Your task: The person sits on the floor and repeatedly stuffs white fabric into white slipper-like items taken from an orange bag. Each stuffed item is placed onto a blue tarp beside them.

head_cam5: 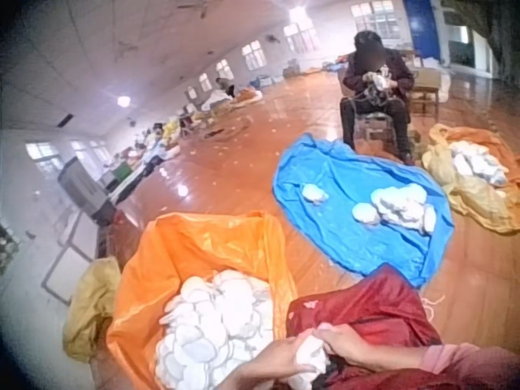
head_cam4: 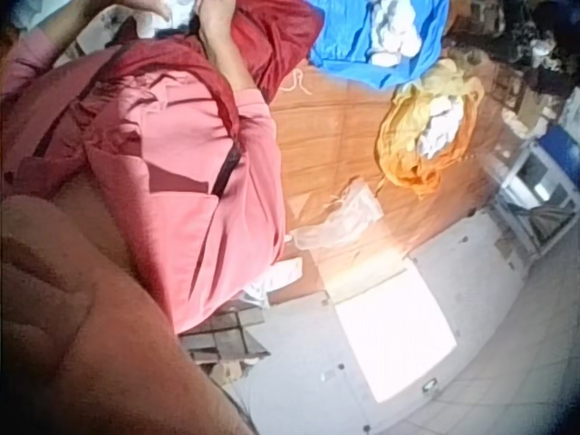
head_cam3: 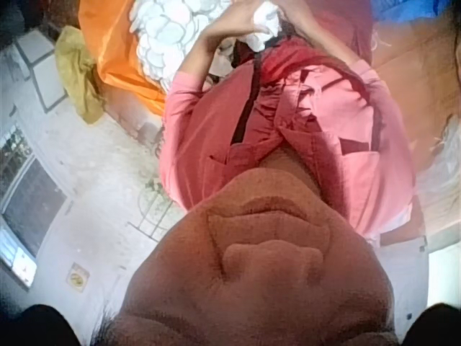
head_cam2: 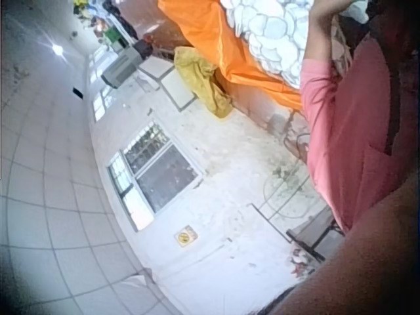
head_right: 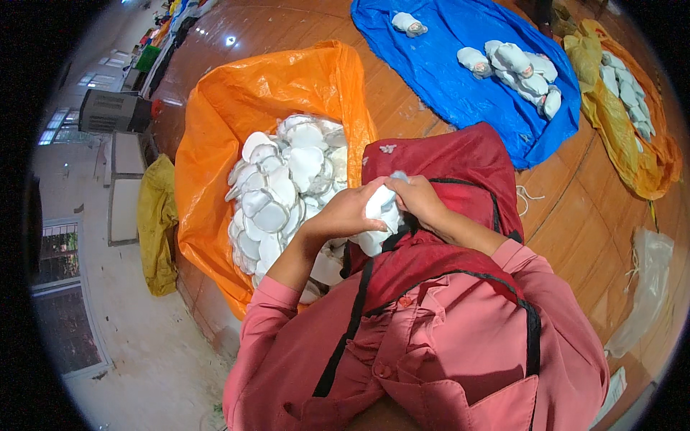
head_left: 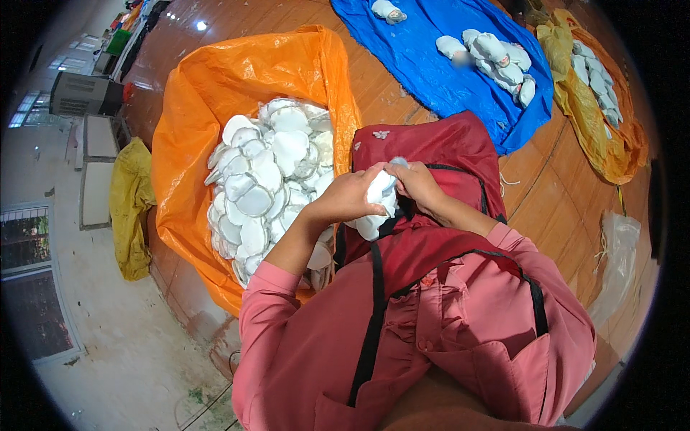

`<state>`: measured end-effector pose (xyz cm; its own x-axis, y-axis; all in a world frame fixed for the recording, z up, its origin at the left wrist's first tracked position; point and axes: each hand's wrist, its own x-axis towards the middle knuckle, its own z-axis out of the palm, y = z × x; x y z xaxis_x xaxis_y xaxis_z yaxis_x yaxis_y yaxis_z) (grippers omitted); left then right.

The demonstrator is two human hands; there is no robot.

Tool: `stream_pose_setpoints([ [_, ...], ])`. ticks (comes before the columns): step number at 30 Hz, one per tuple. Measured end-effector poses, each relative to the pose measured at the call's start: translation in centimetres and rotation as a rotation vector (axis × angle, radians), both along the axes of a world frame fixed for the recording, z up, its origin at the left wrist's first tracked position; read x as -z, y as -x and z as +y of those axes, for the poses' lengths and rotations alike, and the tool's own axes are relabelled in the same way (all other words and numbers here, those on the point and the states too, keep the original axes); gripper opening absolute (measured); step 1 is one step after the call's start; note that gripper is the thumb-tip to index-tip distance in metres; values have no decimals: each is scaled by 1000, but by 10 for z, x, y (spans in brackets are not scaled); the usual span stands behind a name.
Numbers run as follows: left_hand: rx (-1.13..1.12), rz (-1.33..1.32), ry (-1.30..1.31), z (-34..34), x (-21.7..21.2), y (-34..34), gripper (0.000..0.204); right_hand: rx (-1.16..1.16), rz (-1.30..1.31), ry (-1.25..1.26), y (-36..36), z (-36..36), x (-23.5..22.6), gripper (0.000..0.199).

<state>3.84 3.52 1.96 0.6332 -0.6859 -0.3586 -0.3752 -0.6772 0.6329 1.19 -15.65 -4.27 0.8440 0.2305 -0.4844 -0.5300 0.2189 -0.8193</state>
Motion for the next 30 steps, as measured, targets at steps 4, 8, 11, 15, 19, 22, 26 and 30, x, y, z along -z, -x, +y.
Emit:
stream_pose_setpoints([
  [4,-83,106,68,-2,7,8,97,-71,175,-138,-8,-10,4,39],
  [8,-182,291,134,2,13,9,105,-153,294,-292,-10,-14,15,39],
  [11,-204,366,190,8,19,6,110,-199,120,-151,-8,-9,13,38],
  [15,-228,469,233,16,29,0,106,-261,-275,-117,-1,-13,23,24],
  [19,-261,599,374,26,55,0,98,-217,-887,287,0,-20,27,17],
  [22,-218,651,375,28,66,-3,89,-145,-1088,417,-2,-17,25,24],
  [26,-139,680,338,26,65,-7,84,-322,-1097,334,-12,-16,34,28],
  [30,-154,778,343,25,56,-10,85,-465,-1013,299,-22,-15,26,24],
])
